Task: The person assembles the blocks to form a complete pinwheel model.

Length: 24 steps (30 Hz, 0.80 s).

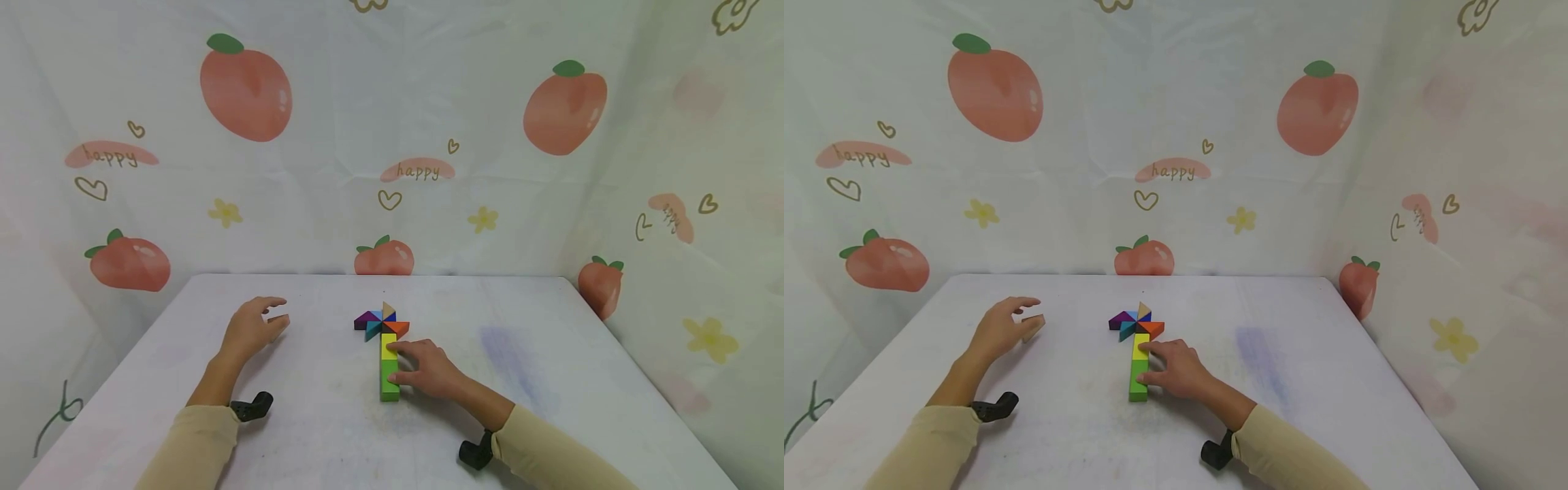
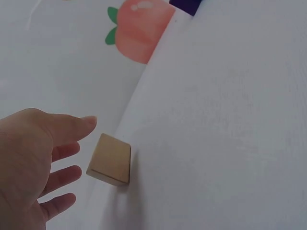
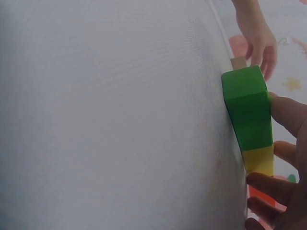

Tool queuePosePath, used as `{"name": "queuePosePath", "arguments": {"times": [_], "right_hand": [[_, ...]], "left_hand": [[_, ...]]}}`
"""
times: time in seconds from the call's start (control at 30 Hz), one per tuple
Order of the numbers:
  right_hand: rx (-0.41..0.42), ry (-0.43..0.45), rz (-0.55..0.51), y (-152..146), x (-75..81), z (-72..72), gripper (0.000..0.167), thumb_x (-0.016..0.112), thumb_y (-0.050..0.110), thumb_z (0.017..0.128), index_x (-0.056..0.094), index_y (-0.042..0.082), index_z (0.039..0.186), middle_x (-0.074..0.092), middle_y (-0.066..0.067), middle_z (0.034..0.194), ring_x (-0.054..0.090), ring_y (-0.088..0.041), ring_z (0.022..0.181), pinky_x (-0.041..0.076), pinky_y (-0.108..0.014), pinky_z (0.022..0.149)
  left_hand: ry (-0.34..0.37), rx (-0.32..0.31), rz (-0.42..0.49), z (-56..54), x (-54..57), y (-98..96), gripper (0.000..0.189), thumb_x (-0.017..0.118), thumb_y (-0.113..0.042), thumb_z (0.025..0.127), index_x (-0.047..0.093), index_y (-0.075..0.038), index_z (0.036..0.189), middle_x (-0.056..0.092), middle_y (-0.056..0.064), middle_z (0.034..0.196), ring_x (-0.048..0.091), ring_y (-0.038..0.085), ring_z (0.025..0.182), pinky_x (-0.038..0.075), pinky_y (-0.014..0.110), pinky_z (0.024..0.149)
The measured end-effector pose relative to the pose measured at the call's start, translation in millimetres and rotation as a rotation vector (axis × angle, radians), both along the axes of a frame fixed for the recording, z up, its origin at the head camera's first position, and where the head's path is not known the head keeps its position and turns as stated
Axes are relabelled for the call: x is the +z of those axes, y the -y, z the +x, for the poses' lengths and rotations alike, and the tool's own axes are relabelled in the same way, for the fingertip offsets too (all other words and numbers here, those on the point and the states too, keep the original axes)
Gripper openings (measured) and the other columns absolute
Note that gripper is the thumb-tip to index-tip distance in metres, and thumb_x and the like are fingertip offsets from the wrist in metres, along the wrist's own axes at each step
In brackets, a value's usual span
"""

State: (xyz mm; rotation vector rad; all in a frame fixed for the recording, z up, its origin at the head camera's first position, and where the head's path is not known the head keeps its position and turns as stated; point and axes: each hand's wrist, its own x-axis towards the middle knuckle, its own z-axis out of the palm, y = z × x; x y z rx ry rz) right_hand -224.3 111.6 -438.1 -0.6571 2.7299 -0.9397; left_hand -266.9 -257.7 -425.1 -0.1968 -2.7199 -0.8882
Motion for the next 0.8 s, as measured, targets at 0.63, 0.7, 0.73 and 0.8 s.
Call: {"name": "queuePosePath", "arguments": {"times": [0.63, 0.7, 0.73, 0.8], "right_hand": [[-0.007, 0.001, -0.009, 0.1, 0.1, -0.3, 0.062, 0.074, 0.047, 0.083, 0.056, 0.026, 0.139, 0.055, 0.000, 0.136, 0.043, -0.026, 0.125, 0.038, -0.052, 0.099], [-0.009, 0.005, -0.010, 0.3, -0.2, -0.2, 0.062, 0.074, 0.047, 0.083, 0.056, 0.026, 0.139, 0.055, 0.000, 0.136, 0.043, -0.026, 0.125, 0.038, -0.052, 0.098], [-0.009, 0.005, -0.011, 0.4, -0.3, -0.1, 0.062, 0.074, 0.047, 0.083, 0.056, 0.026, 0.138, 0.055, 0.001, 0.136, 0.043, -0.026, 0.125, 0.038, -0.052, 0.098], [-0.011, 0.008, -0.014, 0.7, 0.0, 0.1, 0.062, 0.074, 0.047, 0.083, 0.056, 0.026, 0.138, 0.055, 0.001, 0.136, 0.043, -0.026, 0.125, 0.039, -0.052, 0.098]], "left_hand": [[0.007, 0.068, -0.055, 4.4, -4.1, 2.3, 0.038, 0.063, -0.028, 0.093, 0.064, -0.004, 0.123, 0.067, 0.014, 0.104, 0.057, 0.035, 0.098, 0.046, 0.050, 0.078], [0.014, 0.066, -0.042, 4.7, -3.3, 1.4, 0.038, 0.063, -0.027, 0.093, 0.064, -0.003, 0.122, 0.067, 0.014, 0.103, 0.057, 0.034, 0.096, 0.047, 0.048, 0.077], [0.018, 0.066, -0.034, 4.7, -3.2, 1.0, 0.038, 0.063, -0.026, 0.093, 0.064, -0.003, 0.122, 0.066, 0.013, 0.102, 0.057, 0.033, 0.095, 0.047, 0.047, 0.075], [0.028, 0.066, -0.020, 4.4, -3.9, 0.2, 0.037, 0.063, -0.025, 0.093, 0.064, -0.002, 0.121, 0.066, 0.013, 0.102, 0.057, 0.031, 0.092, 0.047, 0.044, 0.073]]}}
